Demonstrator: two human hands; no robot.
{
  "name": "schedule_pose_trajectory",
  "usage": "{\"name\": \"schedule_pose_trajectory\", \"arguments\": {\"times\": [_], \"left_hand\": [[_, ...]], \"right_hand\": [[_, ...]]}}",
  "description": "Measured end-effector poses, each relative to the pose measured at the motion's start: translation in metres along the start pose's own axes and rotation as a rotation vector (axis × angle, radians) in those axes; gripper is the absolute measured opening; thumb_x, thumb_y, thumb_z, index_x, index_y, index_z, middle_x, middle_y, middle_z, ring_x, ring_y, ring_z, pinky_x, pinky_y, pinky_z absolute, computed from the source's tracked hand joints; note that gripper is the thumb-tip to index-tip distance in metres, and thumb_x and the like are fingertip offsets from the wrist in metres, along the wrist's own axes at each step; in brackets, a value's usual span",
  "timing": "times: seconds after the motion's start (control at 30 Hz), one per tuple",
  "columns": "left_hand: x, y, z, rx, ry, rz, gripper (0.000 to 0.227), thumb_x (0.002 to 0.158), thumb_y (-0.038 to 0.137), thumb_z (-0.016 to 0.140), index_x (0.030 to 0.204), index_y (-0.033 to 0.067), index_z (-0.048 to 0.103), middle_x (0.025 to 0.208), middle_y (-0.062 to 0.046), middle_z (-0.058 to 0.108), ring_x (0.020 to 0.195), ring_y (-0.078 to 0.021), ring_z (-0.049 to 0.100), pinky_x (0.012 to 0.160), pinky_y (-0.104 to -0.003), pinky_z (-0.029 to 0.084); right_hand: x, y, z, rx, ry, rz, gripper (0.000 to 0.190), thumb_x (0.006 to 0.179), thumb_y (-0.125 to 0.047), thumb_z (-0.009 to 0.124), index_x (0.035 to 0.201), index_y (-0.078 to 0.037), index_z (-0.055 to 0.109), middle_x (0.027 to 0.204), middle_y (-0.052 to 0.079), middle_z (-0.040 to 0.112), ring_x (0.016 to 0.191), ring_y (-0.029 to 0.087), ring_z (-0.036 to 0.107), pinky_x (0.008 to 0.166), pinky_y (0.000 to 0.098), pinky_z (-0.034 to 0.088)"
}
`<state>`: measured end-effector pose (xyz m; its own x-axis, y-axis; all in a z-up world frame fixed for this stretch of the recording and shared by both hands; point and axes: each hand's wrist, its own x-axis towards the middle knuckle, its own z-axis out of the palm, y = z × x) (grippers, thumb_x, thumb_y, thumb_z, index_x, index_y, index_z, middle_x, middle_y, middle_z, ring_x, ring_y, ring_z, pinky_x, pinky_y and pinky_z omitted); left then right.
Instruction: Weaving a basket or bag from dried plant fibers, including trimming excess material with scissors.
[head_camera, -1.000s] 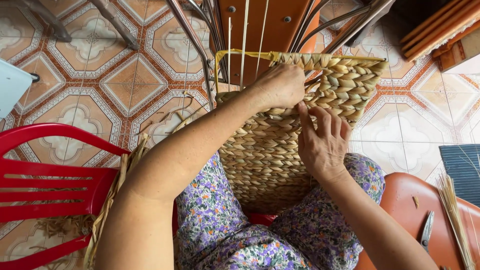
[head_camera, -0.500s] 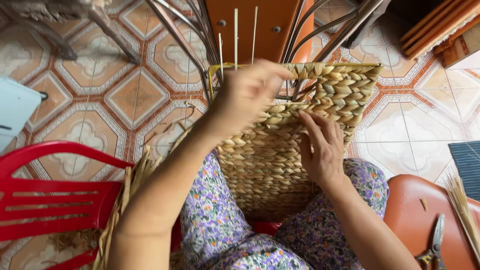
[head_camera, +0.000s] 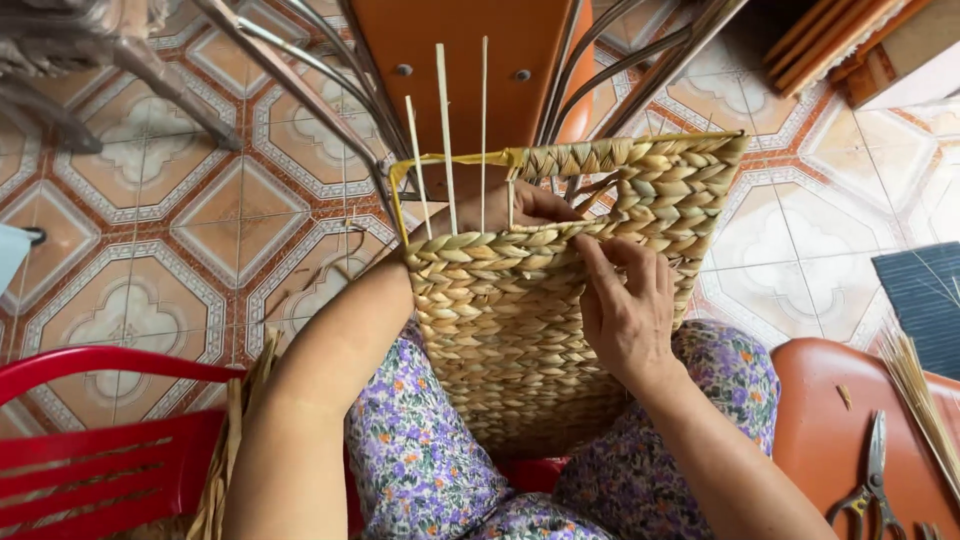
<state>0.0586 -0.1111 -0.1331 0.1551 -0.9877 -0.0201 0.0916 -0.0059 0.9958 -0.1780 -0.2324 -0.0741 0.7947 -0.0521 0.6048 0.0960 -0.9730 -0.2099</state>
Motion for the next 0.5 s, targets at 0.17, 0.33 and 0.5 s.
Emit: {"name": "schedule_pose_trajectory", "arguments": {"times": [0.17, 0.33, 0.5], "left_hand": [[0.002, -0.002, 0.009, -0.201, 0.003, -0.011, 0.027, 0.100, 0.014, 0.070, 0.123, -0.0014, 0.071, 0.112, -0.008, 0.076, 0.102, -0.0132, 0.071, 0.094, -0.030, 0.059], [-0.007, 0.013, 0.026, -0.399, 0.042, 0.020, 0.022, 0.102, 0.012, 0.068, 0.118, -0.0027, 0.071, 0.110, -0.009, 0.075, 0.101, -0.0156, 0.071, 0.095, -0.031, 0.059], [-0.017, 0.034, 0.040, -0.525, 0.032, -0.023, 0.023, 0.100, 0.013, 0.068, 0.118, -0.0005, 0.070, 0.112, -0.008, 0.074, 0.104, -0.0148, 0.071, 0.097, -0.031, 0.059]], "right_hand": [[0.005, 0.000, 0.000, 0.096, 0.031, -0.002, 0.061, 0.084, 0.001, 0.071, 0.144, -0.010, 0.060, 0.123, 0.013, 0.056, 0.109, 0.032, 0.056, 0.094, 0.0464, 0.046], [0.004, -0.003, 0.002, 0.163, 0.056, 0.045, 0.060, 0.083, 0.008, 0.069, 0.140, -0.010, 0.062, 0.120, 0.014, 0.055, 0.107, 0.031, 0.056, 0.093, 0.0441, 0.048], [-0.001, 0.000, 0.001, 0.252, 0.095, 0.067, 0.056, 0.084, 0.010, 0.069, 0.136, -0.010, 0.064, 0.117, 0.014, 0.055, 0.106, 0.030, 0.057, 0.086, 0.0403, 0.052]]}}
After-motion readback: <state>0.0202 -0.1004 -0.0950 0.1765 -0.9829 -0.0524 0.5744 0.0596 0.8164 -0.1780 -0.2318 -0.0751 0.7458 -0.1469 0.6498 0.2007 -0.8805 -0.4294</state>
